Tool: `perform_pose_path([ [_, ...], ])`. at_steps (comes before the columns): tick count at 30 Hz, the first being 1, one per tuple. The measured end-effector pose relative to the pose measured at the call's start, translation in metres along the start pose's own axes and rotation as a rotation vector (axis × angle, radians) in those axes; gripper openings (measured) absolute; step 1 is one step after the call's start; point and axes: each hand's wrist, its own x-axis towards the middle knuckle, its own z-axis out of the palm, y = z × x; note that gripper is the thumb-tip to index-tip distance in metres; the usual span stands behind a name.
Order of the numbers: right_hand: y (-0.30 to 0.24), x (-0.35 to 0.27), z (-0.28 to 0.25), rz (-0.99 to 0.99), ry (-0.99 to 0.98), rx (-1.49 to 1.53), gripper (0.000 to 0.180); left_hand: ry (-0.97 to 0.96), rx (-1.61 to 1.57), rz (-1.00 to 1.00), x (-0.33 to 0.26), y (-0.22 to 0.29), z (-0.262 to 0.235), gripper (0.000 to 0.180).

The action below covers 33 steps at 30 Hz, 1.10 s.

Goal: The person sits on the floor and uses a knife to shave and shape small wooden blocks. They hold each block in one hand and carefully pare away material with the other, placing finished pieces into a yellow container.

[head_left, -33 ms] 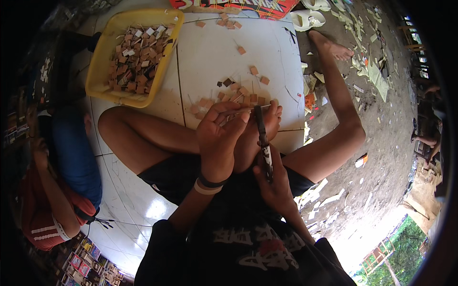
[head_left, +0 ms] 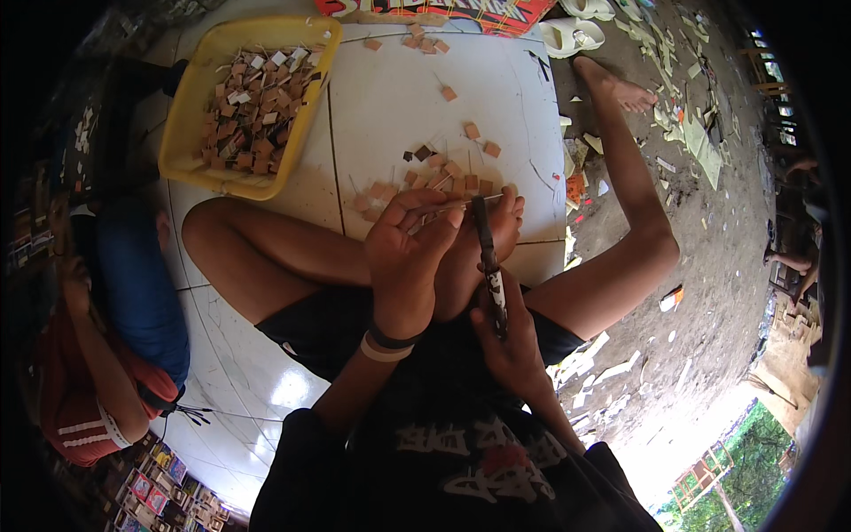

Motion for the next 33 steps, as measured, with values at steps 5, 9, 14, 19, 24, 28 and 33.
perform_pose_path([
  [5,-0.006,0.0,-0.005,0.032,-0.112,0.121,0.053,-0.051,-0.018,0.073,0.0,-0.009,-0.001,0.025],
  [9,-0.005,-0.003,-0.001,0.13,-0.124,0.226,0.058,-0.057,0.14,0.277,0.004,-0.017,-0.003,0.019],
  [14,0.01,0.004,0.024,-0.11,0.192,-0.381,0.07,-0.014,0.59,0.605,0.0,-0.014,-0.004,0.02],
  [19,0.012,0.006,0.022,-0.107,0.16,-0.363,0.073,0.045,0.632,0.628,-0.001,-0.008,-0.002,0.021],
  [24,0.011,0.006,0.016,-0.093,0.133,-0.263,0.077,0.057,0.506,0.437,0.007,0.006,-0.006,0.021],
  [28,0.014,0.001,0.0,-0.092,0.051,-0.094,0.077,0.08,0.417,0.176,0.009,0.026,-0.015,0.028],
  [33,0.015,-0.002,-0.013,-0.143,-0.056,-0.055,0.076,0.051,0.433,0.091,0.01,0.039,-0.015,0.027],
])
